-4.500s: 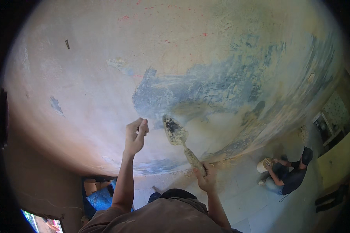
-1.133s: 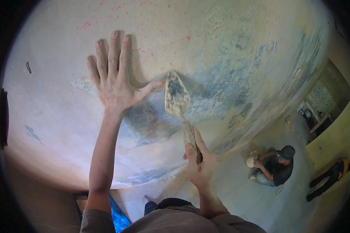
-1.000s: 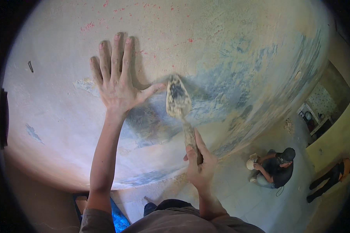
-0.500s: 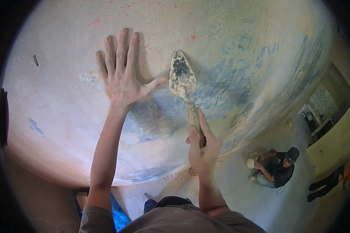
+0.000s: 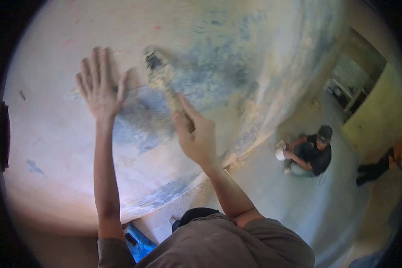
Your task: Patching a damaged or peeling section of a wall with putty or plaster using a trowel.
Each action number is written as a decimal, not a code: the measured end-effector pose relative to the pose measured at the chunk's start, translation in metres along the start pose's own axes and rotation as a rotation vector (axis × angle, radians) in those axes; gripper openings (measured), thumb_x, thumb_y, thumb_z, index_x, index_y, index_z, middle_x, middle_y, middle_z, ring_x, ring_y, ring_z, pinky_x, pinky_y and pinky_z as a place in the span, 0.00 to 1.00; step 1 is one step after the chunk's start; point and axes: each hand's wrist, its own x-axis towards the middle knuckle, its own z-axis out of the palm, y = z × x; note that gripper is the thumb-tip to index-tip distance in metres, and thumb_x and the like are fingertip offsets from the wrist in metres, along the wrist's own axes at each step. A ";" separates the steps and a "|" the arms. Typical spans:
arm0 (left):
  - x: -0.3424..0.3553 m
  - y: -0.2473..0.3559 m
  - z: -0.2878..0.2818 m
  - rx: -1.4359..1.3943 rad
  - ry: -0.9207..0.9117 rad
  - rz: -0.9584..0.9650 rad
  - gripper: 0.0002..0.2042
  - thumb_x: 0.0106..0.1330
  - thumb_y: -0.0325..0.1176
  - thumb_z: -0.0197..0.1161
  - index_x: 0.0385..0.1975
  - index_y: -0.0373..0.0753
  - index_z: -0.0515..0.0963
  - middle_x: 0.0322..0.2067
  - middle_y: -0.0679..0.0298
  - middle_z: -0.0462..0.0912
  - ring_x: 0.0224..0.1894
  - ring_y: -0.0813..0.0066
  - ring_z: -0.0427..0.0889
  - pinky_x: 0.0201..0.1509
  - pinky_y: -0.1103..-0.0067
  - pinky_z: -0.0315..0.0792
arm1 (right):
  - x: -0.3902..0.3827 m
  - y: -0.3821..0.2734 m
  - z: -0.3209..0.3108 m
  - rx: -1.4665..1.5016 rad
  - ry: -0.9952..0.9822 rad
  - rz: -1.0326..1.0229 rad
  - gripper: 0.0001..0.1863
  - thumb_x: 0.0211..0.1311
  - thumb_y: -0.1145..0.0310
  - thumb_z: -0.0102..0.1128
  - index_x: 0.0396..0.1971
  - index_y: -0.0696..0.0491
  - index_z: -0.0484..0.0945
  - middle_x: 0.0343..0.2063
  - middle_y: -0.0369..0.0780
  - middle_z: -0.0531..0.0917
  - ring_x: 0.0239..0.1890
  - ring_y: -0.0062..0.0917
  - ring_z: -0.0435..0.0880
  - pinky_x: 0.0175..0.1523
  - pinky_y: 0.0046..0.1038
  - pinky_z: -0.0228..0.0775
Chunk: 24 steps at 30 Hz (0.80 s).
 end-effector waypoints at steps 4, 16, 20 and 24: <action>-0.036 0.006 -0.023 -0.228 -0.020 0.008 0.34 0.69 0.46 0.60 0.73 0.46 0.58 0.74 0.60 0.56 0.76 0.53 0.51 0.77 0.57 0.46 | -0.050 0.044 -0.012 0.125 -0.097 0.045 0.24 0.67 0.68 0.60 0.63 0.57 0.73 0.24 0.39 0.82 0.25 0.16 0.77 0.34 0.22 0.72; -0.180 0.054 -0.071 -1.401 -0.612 -0.701 0.17 0.76 0.40 0.55 0.49 0.29 0.76 0.41 0.59 0.81 0.38 0.76 0.76 0.41 0.78 0.68 | -0.150 0.049 -0.035 0.034 -0.262 0.152 0.29 0.66 0.67 0.62 0.65 0.53 0.67 0.25 0.37 0.80 0.25 0.20 0.75 0.33 0.25 0.66; -0.183 0.066 -0.069 -1.550 -0.728 -0.806 0.15 0.76 0.39 0.55 0.42 0.29 0.78 0.33 0.63 0.83 0.37 0.79 0.78 0.42 0.79 0.71 | -0.164 0.041 -0.024 0.012 -0.342 0.297 0.31 0.67 0.70 0.61 0.69 0.50 0.63 0.29 0.36 0.80 0.29 0.18 0.76 0.35 0.22 0.66; -0.188 0.063 -0.061 -1.705 -0.856 -0.755 0.14 0.76 0.37 0.55 0.42 0.29 0.78 0.36 0.62 0.83 0.37 0.79 0.78 0.43 0.80 0.72 | -0.177 0.036 -0.002 0.088 -0.353 0.436 0.25 0.70 0.65 0.58 0.64 0.52 0.66 0.24 0.36 0.79 0.22 0.19 0.76 0.28 0.23 0.67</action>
